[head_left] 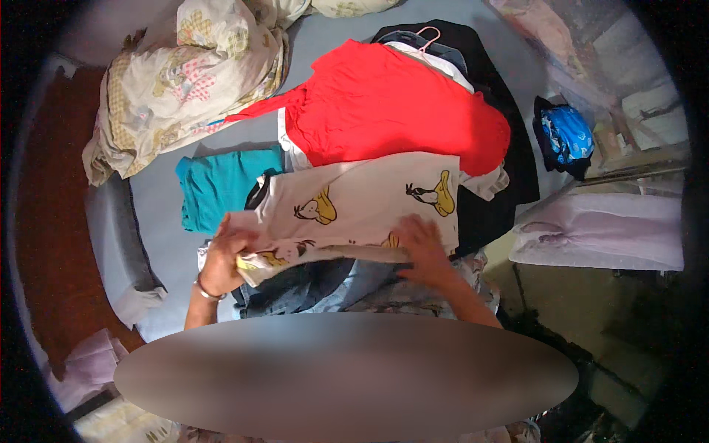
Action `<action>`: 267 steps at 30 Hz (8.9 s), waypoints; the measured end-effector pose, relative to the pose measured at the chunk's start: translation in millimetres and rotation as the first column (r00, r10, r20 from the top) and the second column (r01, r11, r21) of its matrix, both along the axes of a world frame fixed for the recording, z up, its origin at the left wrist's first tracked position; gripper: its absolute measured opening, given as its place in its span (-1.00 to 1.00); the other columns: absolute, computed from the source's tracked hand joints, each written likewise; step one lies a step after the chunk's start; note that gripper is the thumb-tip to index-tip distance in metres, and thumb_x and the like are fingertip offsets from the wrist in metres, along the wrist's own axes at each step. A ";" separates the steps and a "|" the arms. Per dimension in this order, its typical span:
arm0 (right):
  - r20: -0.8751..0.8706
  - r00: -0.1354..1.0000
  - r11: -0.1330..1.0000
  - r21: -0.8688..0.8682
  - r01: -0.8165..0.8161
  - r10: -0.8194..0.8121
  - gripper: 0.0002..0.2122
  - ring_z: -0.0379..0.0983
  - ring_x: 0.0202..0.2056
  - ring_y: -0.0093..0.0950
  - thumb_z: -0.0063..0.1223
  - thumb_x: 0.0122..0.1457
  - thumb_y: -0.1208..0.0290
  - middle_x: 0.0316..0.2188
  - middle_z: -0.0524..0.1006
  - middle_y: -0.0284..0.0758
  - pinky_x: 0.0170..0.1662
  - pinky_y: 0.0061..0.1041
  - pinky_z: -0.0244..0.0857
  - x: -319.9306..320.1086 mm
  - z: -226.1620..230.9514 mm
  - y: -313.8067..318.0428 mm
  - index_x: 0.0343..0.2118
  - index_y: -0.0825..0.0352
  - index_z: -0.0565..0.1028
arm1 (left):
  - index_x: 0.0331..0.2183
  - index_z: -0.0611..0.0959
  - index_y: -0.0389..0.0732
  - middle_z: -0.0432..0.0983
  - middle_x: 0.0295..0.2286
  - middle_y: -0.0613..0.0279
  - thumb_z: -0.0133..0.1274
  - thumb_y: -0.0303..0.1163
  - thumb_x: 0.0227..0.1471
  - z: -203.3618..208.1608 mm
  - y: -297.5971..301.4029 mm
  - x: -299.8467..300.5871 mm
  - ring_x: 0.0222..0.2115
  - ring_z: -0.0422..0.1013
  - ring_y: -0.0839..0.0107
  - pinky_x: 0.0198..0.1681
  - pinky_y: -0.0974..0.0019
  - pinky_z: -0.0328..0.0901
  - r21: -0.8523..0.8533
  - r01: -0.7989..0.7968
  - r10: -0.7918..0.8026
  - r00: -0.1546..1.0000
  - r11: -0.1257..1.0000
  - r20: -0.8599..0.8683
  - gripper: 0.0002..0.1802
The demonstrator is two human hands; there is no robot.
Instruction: Folding various items of clothing, including t-shirts and trousers, on top of a bed.
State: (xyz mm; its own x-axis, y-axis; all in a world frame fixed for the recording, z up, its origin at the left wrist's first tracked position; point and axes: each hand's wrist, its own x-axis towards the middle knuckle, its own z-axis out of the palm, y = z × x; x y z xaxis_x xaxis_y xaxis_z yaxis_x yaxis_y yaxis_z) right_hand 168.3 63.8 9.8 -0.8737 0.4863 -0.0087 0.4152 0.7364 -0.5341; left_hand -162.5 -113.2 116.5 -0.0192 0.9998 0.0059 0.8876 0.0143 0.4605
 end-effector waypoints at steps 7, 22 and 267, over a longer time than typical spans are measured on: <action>-0.004 0.975 0.967 0.125 0.223 -0.224 -0.61 0.27 -0.09 -0.23 0.09 -0.28 0.54 -0.21 0.40 -0.26 -0.06 -0.19 0.11 24.5 -22.1 38.4 -0.26 0.25 0.40 | -0.49 0.48 -0.27 0.41 -0.55 0.08 0.21 -0.44 -0.40 27.7 3.2 -34.2 -0.56 0.40 0.18 -0.46 0.35 0.27 -0.006 -0.207 0.206 0.969 0.978 0.134 -0.69; -0.433 0.900 0.862 0.437 0.256 -0.048 -0.71 0.41 -0.35 -0.20 -0.18 -0.16 0.61 -0.43 0.48 -0.16 -0.28 -0.32 0.28 -25.2 224.8 128.0 -0.31 0.27 0.44 | -0.35 0.50 -0.33 0.45 -0.38 0.00 0.00 -0.66 -0.37 206.5 -48.9 -59.1 -0.33 0.39 0.23 -0.25 0.35 0.25 0.500 -0.388 0.580 0.751 0.774 -0.316 -0.65; -0.687 0.182 0.594 -0.708 -0.381 -0.703 -0.78 0.42 -0.26 -0.41 -0.04 0.09 0.30 -0.27 0.47 -0.27 -0.17 -0.31 0.32 -62.3 229.8 150.8 -0.25 0.29 0.39 | -0.33 0.50 -0.35 0.48 -0.42 0.20 -0.10 -0.77 -0.33 144.9 69.2 -63.2 -0.39 0.38 0.52 -0.30 0.50 0.26 0.843 -0.404 0.372 0.888 0.355 0.269 -0.63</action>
State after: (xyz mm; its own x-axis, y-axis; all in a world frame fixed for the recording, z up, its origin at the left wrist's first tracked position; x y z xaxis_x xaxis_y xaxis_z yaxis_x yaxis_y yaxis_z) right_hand 106.0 214.6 239.6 -0.3517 0.9000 0.2574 -0.6891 -0.0628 -0.7220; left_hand -225.7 -44.1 261.4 -0.4197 0.3431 0.8403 0.8831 -0.0596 0.4654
